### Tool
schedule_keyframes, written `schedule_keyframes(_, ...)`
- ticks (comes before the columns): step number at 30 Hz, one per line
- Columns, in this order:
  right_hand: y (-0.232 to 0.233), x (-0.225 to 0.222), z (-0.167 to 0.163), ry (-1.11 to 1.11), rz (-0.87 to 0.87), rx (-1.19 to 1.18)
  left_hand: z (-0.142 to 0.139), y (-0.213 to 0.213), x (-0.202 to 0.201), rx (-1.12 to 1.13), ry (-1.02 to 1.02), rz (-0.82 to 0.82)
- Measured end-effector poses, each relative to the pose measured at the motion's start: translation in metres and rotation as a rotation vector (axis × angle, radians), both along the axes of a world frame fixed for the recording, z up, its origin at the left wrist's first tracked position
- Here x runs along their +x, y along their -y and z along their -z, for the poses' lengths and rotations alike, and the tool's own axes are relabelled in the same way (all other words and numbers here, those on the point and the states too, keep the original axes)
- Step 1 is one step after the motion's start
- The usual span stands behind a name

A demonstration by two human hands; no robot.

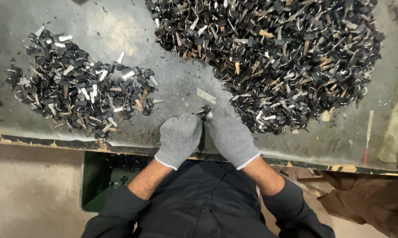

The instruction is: The person wearing gloves sorts keys on a large metal workbench, picking keys one at a time from a large pile and placing them into a separate smaller pile on the left. A second person's hands occasionally appear at the right edge of the table near the keys.

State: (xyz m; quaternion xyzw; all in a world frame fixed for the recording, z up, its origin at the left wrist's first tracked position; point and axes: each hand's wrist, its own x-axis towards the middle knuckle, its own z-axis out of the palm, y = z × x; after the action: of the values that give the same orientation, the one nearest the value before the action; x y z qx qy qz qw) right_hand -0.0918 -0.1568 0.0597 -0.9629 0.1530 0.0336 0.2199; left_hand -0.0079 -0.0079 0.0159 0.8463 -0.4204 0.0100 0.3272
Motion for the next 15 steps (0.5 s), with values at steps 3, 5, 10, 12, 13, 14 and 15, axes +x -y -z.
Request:
schedule_keyframes(3, -0.0011, 0.0022, -0.0012, -0.098, -0.022, 0.089, -0.0001, -0.0006, 0.0006, -0.047, 0.025, 0.022)
schedule_keyframes(5, 0.0015, 0.0039, -0.0018, -0.282, 0.056, 0.023, 0.0007, -0.0006, 0.0019, -0.019, 0.003, 0.021)
schedule_keyframes(10, 0.0046, 0.0035, -0.0012, -0.279, 0.007, 0.058, 0.0024, -0.0011, 0.0025, 0.042, 0.029, 0.02)
schedule_keyframes(12, 0.0037, 0.0027, 0.0005, -0.205, -0.024, 0.042, 0.0026, -0.0023, 0.002, -0.007, 0.017, 0.036)
schedule_keyframes(13, 0.0032, 0.0025, 0.0013, -0.238, -0.002, 0.04, 0.003, -0.0018, 0.0015, -0.01, 0.014, 0.023)
schedule_keyframes(14, 0.0022, 0.0026, 0.0025, -0.27, 0.027, 0.041, 0.0031, -0.0027, 0.001, -0.011, 0.011, 0.017)
schedule_keyframes(15, 0.0024, 0.002, 0.0031, -0.289, 0.064, 0.033, 0.0037, -0.0017, 0.0015, -0.024, 0.021, 0.018)
